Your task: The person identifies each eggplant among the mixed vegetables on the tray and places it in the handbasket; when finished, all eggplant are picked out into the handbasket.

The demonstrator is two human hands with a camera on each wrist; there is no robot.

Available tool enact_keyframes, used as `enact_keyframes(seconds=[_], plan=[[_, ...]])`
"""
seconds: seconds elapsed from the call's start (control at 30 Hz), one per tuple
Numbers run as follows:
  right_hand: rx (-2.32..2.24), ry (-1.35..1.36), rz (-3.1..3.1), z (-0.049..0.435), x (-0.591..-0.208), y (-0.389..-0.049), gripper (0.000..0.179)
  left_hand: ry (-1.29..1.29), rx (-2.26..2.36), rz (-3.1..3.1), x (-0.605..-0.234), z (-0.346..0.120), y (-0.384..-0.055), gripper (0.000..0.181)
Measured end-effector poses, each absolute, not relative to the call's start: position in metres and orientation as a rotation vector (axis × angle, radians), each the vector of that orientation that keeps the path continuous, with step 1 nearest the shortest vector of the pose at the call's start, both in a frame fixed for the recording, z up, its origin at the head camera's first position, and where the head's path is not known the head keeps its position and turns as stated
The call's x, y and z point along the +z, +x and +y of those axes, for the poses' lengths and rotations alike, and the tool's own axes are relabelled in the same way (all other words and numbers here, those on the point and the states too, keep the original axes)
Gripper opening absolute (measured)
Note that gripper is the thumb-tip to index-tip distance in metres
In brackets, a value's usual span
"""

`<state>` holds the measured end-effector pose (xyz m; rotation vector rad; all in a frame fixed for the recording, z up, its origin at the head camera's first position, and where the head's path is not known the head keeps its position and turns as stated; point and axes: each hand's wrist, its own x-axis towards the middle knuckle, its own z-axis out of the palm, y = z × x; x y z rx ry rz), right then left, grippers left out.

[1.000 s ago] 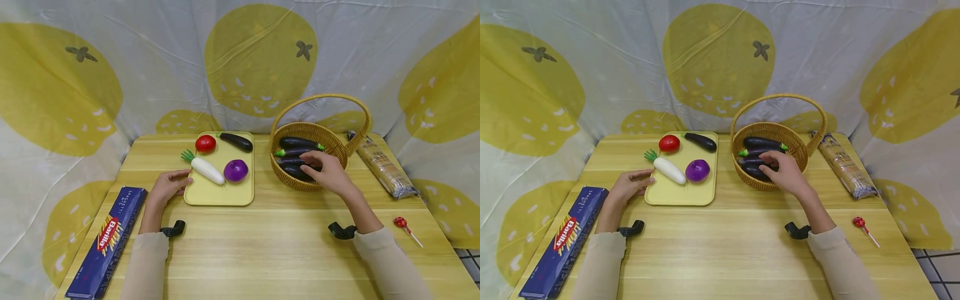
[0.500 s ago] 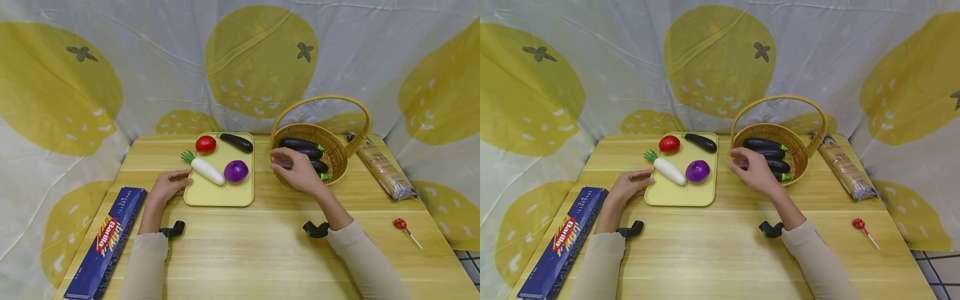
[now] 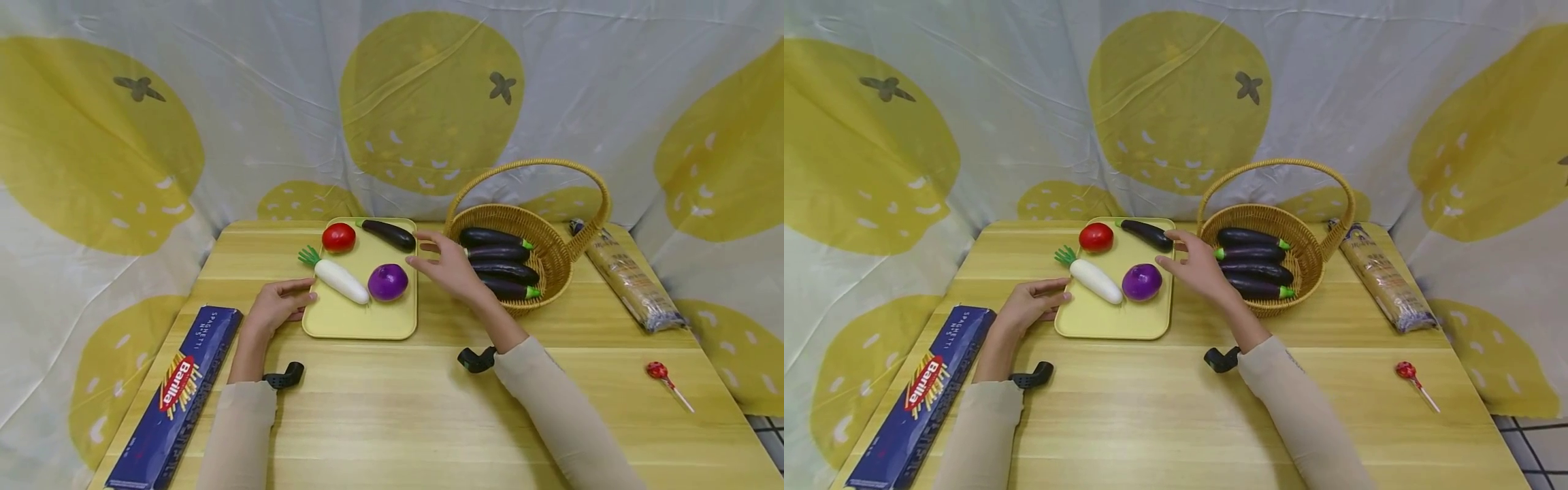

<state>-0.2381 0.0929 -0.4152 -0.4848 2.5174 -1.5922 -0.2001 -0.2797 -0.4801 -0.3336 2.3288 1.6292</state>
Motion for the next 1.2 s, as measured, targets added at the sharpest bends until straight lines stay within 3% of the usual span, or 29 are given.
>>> enact_keyframes(seconds=[0.63, 1.2], plan=[[-1.357, -0.448, 2.681, 0.06, -0.431, -0.288, 0.064, -0.328, 1.651, 2.329, -0.48, -0.278, -0.198, 0.053], [-1.278, -0.449, 2.738, 0.05, -0.452, -0.305, 0.061, -0.336, 1.672, 2.315, -0.481, -0.278, -0.199, 0.052]])
